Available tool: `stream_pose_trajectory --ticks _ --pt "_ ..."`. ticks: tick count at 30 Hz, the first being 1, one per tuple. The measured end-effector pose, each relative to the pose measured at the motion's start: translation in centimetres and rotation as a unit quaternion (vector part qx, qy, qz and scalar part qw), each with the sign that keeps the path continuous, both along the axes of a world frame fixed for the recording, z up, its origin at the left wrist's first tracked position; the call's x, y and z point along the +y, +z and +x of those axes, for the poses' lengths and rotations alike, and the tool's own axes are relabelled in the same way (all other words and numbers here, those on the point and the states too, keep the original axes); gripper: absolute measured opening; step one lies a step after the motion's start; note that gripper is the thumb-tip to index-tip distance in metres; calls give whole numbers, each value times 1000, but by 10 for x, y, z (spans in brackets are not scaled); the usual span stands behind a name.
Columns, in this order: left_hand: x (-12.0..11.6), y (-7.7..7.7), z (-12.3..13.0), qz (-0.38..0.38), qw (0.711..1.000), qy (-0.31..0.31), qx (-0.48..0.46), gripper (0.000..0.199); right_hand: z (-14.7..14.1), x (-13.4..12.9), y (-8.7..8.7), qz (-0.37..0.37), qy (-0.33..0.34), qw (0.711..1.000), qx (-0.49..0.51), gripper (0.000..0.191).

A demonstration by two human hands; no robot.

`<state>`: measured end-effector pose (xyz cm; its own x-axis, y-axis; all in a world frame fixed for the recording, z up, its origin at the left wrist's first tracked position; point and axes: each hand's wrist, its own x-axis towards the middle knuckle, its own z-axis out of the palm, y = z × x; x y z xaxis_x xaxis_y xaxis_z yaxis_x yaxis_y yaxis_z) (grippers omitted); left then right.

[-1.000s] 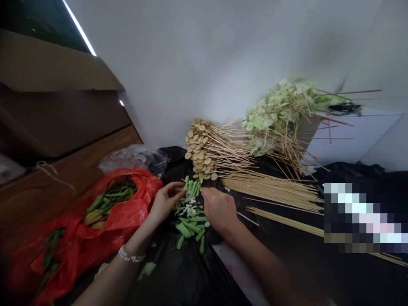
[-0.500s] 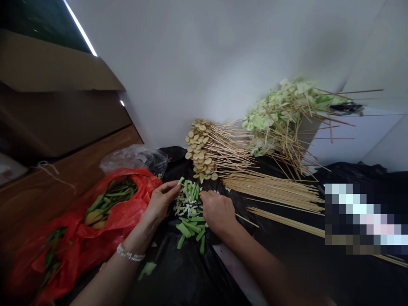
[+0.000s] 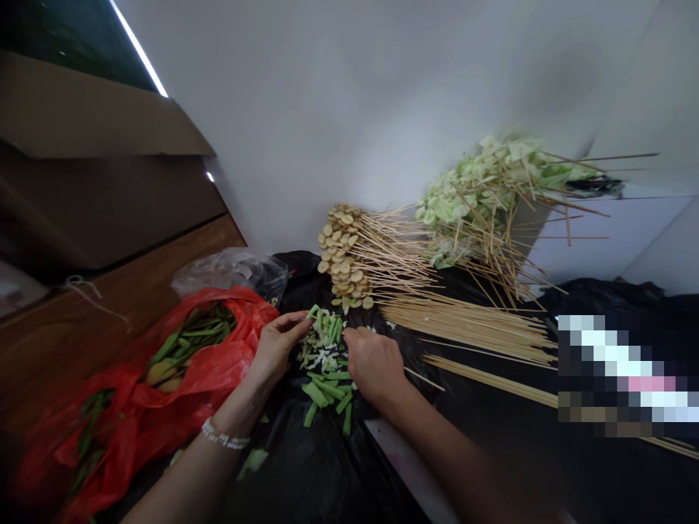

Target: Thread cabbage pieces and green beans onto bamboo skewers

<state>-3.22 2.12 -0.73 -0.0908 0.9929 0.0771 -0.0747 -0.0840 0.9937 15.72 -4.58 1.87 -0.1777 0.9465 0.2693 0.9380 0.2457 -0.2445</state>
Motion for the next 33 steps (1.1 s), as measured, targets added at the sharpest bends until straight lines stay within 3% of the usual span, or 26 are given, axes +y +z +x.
stream_pose_trajectory --ticks 5,11,19,25,33 --pt "0 0 0 77 990 37 109 29 -2 -2 3 -15 -5 1000 -19 28" --pt "-9 7 3 164 950 75 255 19 -4 -4 2 -25 -4 1000 -12 26" --pt "-5 6 5 87 991 36 95 22 -3 -2 3 -30 1 1000 -3 26" --pt "-8 6 8 86 990 53 97 23 -5 -4 1 -13 3 998 -55 24" --pt "-12 7 10 106 982 63 147 18 -1 2 -2 -55 1 997 55 26"
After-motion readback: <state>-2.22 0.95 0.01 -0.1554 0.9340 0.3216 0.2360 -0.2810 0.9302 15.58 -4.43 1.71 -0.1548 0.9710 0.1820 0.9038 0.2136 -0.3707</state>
